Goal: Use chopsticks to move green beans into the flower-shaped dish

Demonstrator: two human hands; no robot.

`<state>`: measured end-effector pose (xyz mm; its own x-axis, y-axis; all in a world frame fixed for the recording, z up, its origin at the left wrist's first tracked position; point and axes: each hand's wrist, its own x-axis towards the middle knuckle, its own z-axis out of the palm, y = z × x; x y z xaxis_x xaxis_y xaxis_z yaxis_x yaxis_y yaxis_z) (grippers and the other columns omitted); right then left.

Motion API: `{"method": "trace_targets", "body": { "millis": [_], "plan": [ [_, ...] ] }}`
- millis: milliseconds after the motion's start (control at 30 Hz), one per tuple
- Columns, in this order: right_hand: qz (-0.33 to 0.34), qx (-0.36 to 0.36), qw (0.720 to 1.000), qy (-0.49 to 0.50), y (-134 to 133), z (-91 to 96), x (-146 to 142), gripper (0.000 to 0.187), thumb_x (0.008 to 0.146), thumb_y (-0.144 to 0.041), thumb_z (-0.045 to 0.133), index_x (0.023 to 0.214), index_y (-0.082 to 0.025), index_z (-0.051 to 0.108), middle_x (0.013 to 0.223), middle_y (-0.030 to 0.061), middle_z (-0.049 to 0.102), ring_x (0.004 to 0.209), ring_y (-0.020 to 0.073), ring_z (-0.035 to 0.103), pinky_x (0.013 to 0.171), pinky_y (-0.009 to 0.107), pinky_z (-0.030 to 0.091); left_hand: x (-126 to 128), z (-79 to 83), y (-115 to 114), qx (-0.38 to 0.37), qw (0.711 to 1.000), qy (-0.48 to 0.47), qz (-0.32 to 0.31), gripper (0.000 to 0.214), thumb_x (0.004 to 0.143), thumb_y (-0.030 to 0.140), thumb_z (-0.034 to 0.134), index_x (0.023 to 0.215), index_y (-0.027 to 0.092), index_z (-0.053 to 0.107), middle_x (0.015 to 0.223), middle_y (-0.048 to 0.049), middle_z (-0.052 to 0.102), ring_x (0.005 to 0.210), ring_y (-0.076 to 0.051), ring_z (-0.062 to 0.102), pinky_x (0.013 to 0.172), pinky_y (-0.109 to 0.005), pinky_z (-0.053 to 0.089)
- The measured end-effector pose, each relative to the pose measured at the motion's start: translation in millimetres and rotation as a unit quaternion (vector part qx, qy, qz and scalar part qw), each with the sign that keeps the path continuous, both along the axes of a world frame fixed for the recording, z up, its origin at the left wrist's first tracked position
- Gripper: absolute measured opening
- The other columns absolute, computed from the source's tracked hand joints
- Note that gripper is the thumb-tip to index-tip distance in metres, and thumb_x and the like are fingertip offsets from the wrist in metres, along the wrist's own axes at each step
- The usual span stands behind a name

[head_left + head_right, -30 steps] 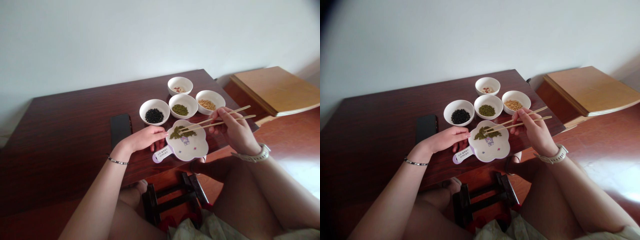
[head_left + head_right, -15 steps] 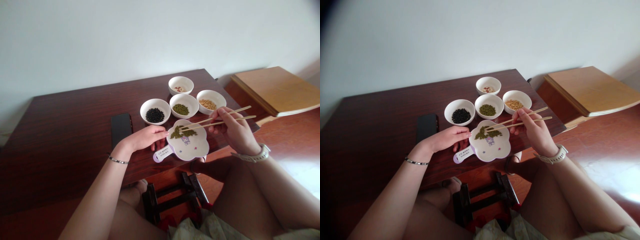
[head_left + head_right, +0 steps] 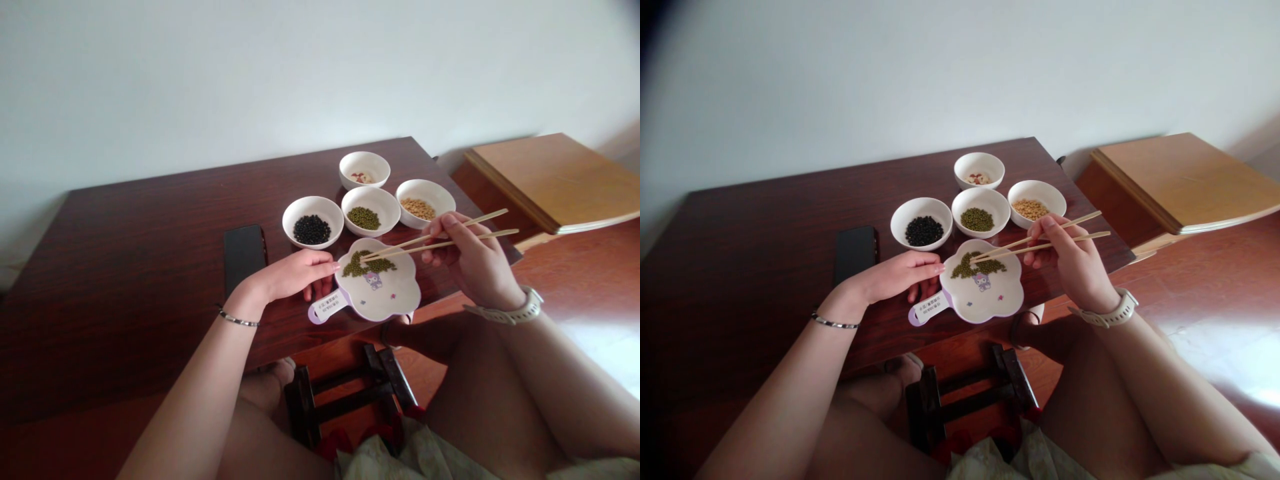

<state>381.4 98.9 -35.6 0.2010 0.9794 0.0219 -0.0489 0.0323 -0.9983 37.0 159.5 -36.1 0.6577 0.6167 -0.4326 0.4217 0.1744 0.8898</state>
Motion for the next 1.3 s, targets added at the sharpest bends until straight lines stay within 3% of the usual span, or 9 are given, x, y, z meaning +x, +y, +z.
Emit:
{"method": "trace_targets", "body": {
  "millis": [500, 667, 933, 1033, 1300],
  "plan": [
    [0.001, 0.005, 1.0, -0.015, -0.7, 0.5, -2.9, 0.045, 0.113, -0.058, 0.101, 0.09, -0.023, 0.083, 0.087, 0.0026, 0.076, 0.062, 0.012, 0.07, 0.054, 0.02, 0.062, -0.7, -1.9, 0.7, 0.005, 1.0, -0.007, -0.004, 0.056, 0.113, 0.076, 0.09, 0.097, 0.025, 0.074, 0.09, -0.0058, 0.08, 0.082, -0.023, 0.074, 0.066, -0.033, 0.059],
    [-0.024, 0.045, 0.998, 0.02, 5.1, -7.7, 8.5, 0.047, 0.107, -0.065, 0.105, 0.089, -0.027, 0.083, 0.093, 0.0045, 0.079, 0.06, 0.0147, 0.066, 0.044, 0.028, 0.053, -0.6, -1.8, 0.4, 0.007, 1.0, -0.003, -0.003, 0.055, 0.113, 0.076, 0.089, 0.096, 0.025, 0.074, 0.091, -0.0059, 0.08, 0.078, -0.022, 0.072, 0.066, -0.034, 0.059],
    [-0.105, 0.13, 0.984, 0.056, 21.3, -18.2, 27.0, 0.039, 0.11, -0.056, 0.102, 0.09, -0.031, 0.081, 0.095, 0.0061, 0.076, 0.068, 0.0179, 0.064, 0.046, 0.03, 0.044, -1.4, -3.8, 0.3, 0.008, 1.0, -0.004, -0.003, 0.055, 0.112, 0.077, 0.09, 0.096, 0.026, 0.074, 0.091, -0.0068, 0.08, 0.084, -0.025, 0.075, 0.067, -0.034, 0.059],
    [-0.106, 0.112, 0.986, 0.063, 22.6, -17.4, 27.1, 0.036, 0.109, -0.054, 0.101, 0.09, -0.031, 0.081, 0.096, 0.0053, 0.077, 0.068, 0.0177, 0.065, 0.045, 0.029, 0.045, -1.8, -3.8, 0.8, 0.007, 1.0, -0.005, -0.009, 0.055, 0.113, 0.075, 0.089, 0.097, 0.025, 0.074, 0.091, -0.0062, 0.079, 0.083, -0.024, 0.075, 0.068, -0.034, 0.06],
    [-0.01, 0.022, 0.999, 0.024, 10.1, -9.0, 6.1, 0.046, 0.107, -0.063, 0.105, 0.091, -0.025, 0.086, 0.088, 0.0029, 0.078, 0.061, 0.0128, 0.069, 0.047, 0.022, 0.058, -1.5, -2.3, -0.2, 0.008, 1.0, -0.01, -0.002, 0.055, 0.112, 0.075, 0.091, 0.094, 0.027, 0.074, 0.09, -0.0067, 0.08, 0.081, -0.024, 0.073, 0.068, -0.035, 0.059]
  ]
}}
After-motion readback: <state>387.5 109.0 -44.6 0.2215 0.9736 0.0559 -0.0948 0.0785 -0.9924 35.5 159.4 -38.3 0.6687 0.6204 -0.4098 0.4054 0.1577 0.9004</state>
